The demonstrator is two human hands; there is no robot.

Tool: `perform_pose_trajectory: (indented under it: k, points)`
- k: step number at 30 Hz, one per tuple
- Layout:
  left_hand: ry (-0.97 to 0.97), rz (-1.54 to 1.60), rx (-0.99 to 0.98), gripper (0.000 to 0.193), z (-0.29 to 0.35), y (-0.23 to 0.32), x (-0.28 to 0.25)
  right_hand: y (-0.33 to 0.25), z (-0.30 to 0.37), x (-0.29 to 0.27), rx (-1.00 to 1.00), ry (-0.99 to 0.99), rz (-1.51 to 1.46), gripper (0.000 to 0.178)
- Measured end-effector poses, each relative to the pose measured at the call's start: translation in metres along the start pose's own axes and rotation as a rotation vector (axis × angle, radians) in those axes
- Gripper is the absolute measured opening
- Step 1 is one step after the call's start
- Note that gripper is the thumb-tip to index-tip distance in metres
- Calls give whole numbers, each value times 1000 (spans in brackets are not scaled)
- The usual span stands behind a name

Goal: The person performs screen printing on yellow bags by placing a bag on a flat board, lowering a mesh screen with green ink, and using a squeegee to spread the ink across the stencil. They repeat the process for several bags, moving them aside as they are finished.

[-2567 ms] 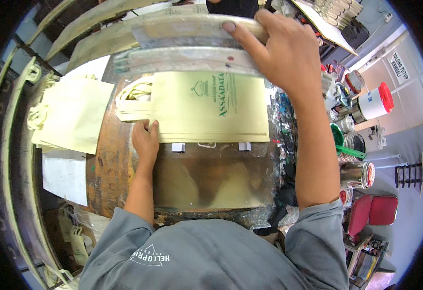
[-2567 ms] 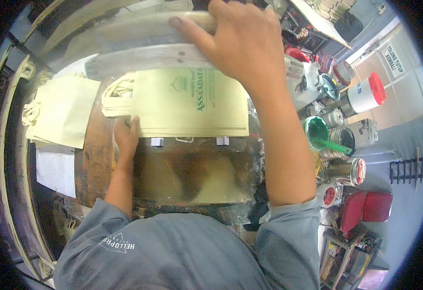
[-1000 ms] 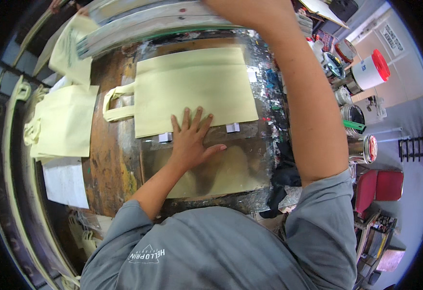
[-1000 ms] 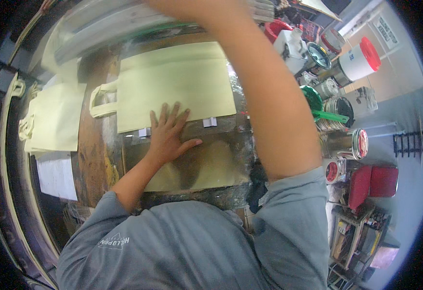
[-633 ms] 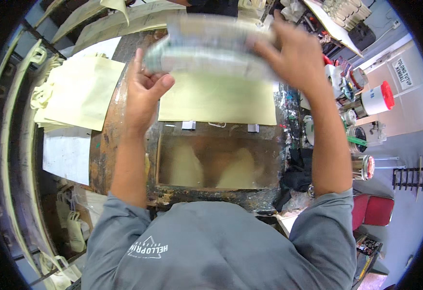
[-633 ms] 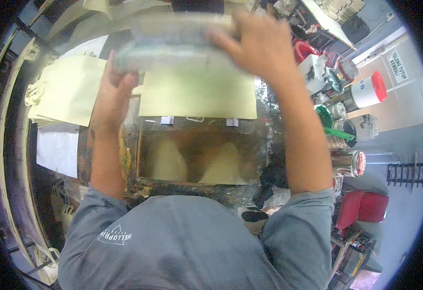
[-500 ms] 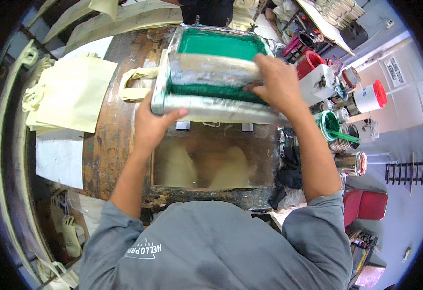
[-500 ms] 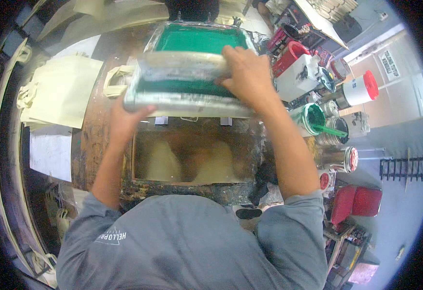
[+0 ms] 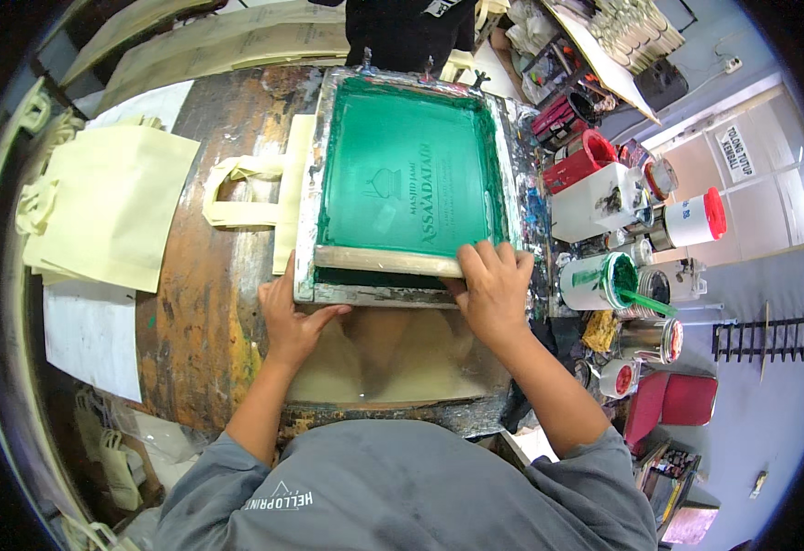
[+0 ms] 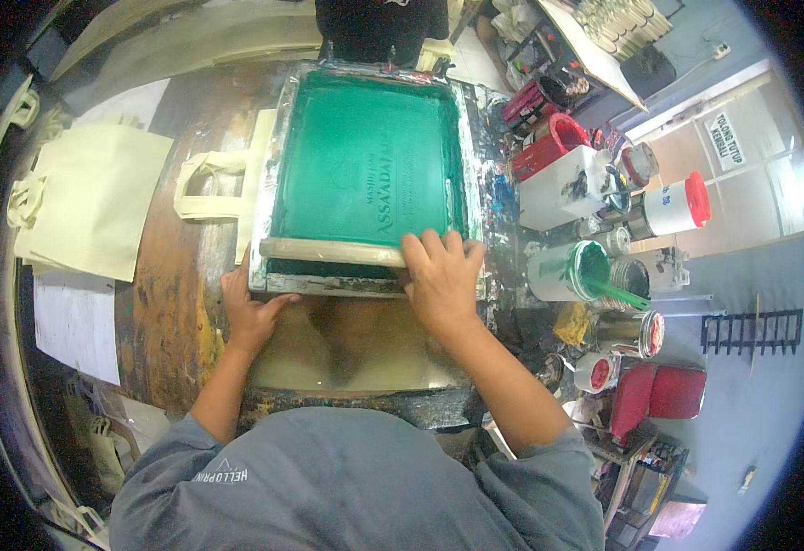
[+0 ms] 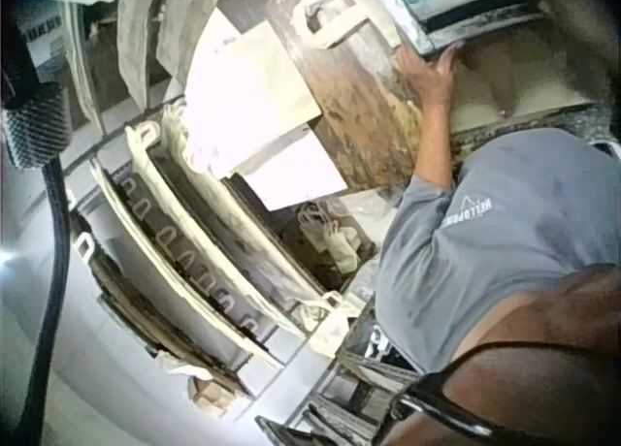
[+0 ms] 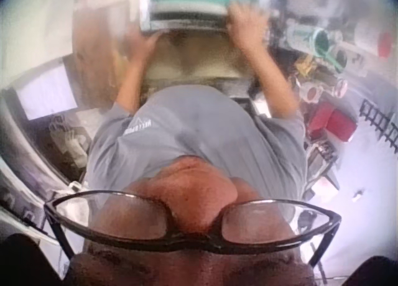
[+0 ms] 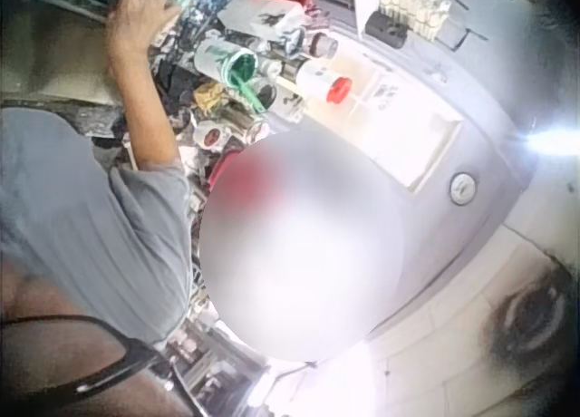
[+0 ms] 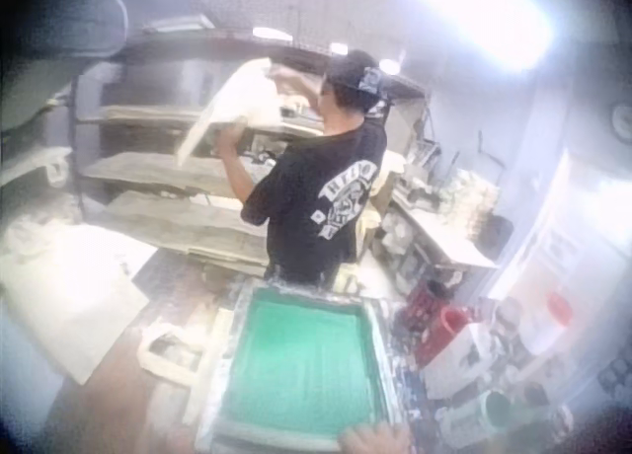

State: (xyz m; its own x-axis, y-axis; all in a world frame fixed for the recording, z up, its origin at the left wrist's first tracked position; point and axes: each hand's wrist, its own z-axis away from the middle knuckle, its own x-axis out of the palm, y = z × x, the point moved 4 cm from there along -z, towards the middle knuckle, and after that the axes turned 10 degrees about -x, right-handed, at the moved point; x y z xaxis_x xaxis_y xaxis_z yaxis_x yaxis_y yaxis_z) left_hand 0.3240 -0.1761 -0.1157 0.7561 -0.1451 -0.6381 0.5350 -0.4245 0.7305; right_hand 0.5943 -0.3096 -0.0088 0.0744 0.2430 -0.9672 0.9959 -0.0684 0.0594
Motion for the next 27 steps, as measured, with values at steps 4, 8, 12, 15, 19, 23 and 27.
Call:
perform_pose_trajectory:
  k: [4,8,12,15,19,23,27]
  points:
    - [1,-16,1,117,1,-2,0,22,-41,23,15,113,21,40]
    - [-16,-17,42,120,0,-4,-1,54,-97,56,37,163,96,42]
    - [7,-61,62,122,-1,-2,-2,87,-151,84,80,162,115,44]
    - [19,-72,41,122,0,1,-5,112,-189,82,128,123,121,50]
    - [13,-417,-40,124,4,7,-17,157,-218,62,157,-85,12,61]
    - [88,-163,77,119,-35,33,-37,174,-227,67,166,-25,51,62]
    - [77,-120,401,99,-158,75,-17,162,-244,95,63,121,179,57]
